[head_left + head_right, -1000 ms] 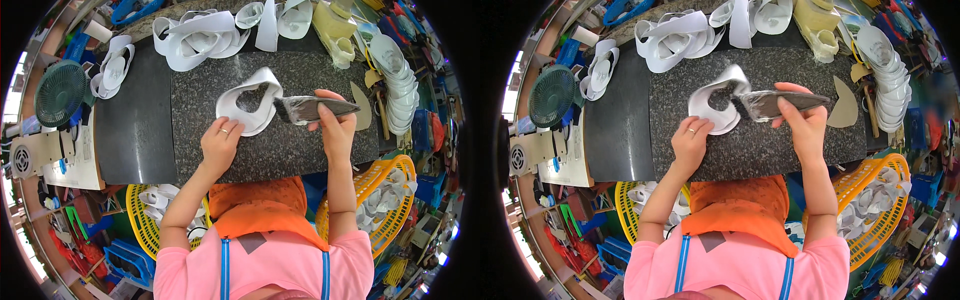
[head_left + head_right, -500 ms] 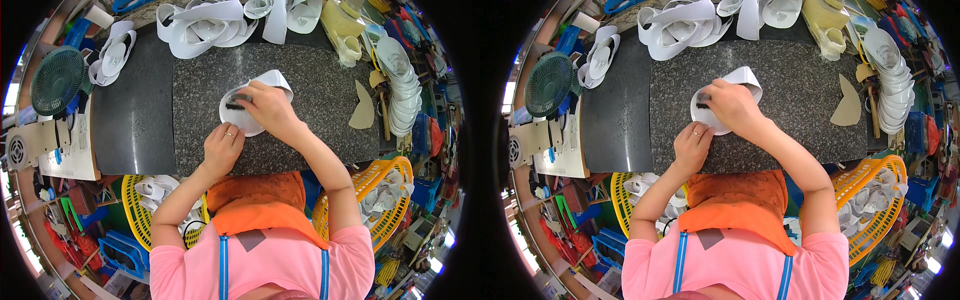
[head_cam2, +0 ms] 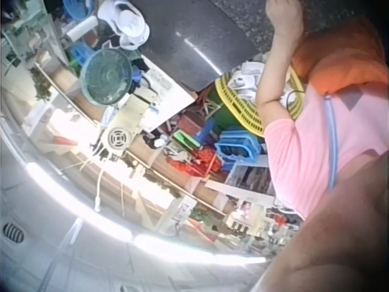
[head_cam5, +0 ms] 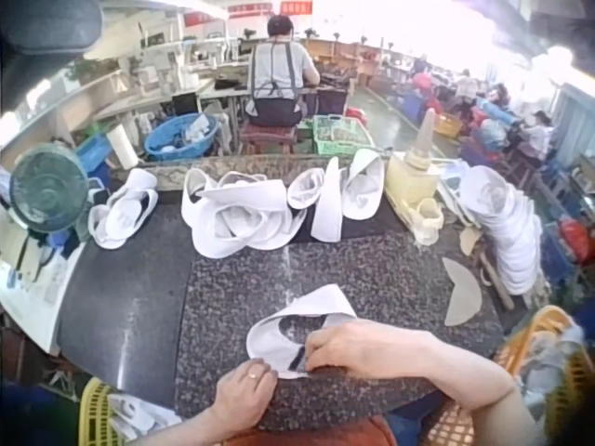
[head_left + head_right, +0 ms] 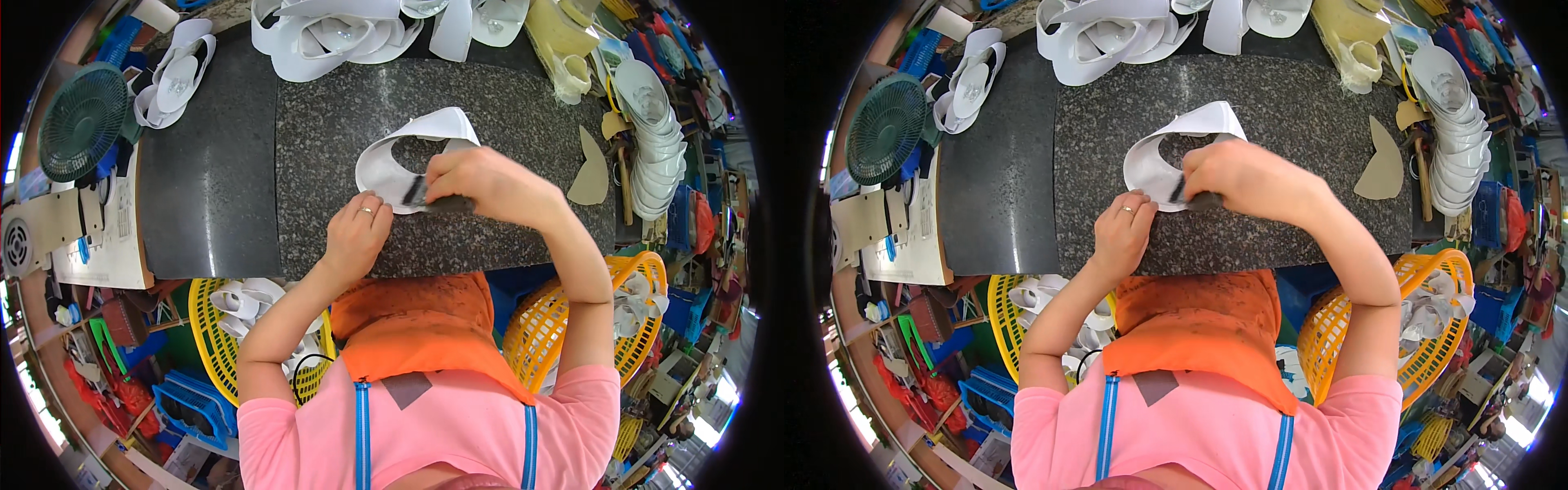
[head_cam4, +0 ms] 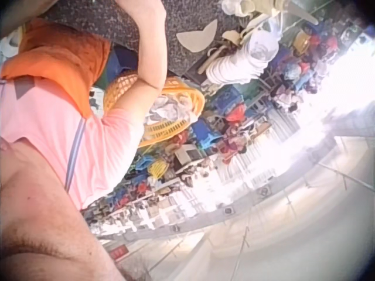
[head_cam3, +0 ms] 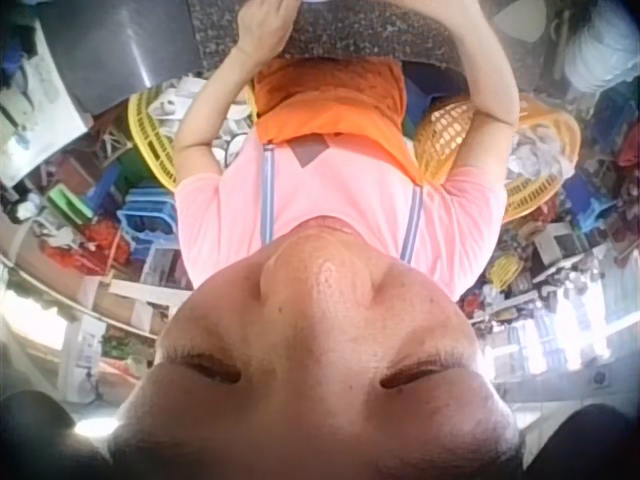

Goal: The person applies adhesive to the inside edges of white shoe uppers using a small handheld applicator, then places each finished component into a yellow basket. After completing several uppers, the person picks up a flat beige piece and applies glue to its surface.

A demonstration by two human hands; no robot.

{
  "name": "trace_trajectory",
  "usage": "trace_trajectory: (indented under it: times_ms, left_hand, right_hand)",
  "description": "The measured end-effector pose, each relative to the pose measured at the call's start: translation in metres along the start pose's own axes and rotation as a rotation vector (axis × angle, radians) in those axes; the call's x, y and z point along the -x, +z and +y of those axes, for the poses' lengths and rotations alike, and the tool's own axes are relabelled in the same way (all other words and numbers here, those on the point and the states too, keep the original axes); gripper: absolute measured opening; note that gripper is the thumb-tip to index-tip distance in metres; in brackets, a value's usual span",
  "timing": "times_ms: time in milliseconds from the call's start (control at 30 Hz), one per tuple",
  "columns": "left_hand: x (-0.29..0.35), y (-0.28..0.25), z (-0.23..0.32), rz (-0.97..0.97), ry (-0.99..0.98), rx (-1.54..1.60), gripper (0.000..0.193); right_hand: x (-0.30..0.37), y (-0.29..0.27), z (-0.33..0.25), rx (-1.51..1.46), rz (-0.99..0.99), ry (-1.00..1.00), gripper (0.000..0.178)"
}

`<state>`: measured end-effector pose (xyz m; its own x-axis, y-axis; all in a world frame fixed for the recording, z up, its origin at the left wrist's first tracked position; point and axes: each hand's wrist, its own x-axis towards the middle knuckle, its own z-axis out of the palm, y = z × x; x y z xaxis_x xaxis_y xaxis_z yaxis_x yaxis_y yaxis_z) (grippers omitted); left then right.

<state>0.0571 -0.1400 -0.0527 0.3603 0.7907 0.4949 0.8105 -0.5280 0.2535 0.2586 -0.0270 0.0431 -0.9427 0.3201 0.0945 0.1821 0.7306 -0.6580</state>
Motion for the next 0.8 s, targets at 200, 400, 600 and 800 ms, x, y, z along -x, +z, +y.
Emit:
trace_trajectory:
  times_ms: [200,400,600,800]
  left_hand:
    - [0.000,-0.001,0.000,-0.005,-0.001,0.014,0.015]
    - [-0.002,-0.002,0.001,0.001,-0.004,0.009,0.017]
    - [-0.012,-0.009,0.002,0.080,0.074,0.013,0.026]
    - [-0.024,-0.005,0.012,0.071,0.190,-0.021,0.024]
  right_hand:
    - [-0.009,0.014,-0.003,0.044,0.094,0.112,0.019]
    - [-0.027,0.064,0.010,0.263,0.386,0.051,0.025]
    - [0.003,0.025,-0.015,0.113,0.676,0.289,0.030]
    - [0.032,0.016,-0.015,0.012,0.372,0.169,0.026]
